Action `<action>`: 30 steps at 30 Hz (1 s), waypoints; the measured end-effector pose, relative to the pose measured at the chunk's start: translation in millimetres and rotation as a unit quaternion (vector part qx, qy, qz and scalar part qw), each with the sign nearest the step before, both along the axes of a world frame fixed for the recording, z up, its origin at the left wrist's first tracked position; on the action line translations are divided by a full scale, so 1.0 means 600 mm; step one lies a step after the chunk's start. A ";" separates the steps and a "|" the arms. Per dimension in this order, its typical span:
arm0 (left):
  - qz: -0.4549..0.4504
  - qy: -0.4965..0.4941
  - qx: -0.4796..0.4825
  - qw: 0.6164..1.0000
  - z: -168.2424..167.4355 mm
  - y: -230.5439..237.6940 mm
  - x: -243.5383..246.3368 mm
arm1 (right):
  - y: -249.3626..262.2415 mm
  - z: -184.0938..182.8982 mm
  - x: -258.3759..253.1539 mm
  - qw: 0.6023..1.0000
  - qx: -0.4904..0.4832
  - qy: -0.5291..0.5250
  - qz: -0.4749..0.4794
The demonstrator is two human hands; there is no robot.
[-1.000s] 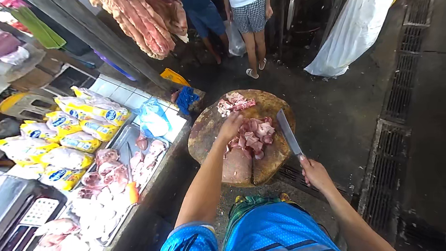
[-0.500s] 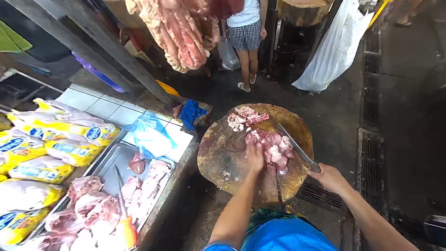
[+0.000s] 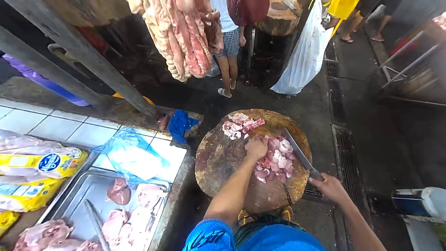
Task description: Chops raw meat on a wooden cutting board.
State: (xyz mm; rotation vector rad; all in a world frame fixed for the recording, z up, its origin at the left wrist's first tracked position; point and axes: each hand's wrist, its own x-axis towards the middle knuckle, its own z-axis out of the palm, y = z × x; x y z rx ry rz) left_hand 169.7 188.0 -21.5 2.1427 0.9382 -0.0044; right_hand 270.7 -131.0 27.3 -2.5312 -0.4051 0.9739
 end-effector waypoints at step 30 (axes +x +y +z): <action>0.203 0.053 0.120 0.970 -0.063 -0.301 -0.189 | -0.066 -0.057 0.009 0.992 0.089 0.078 0.035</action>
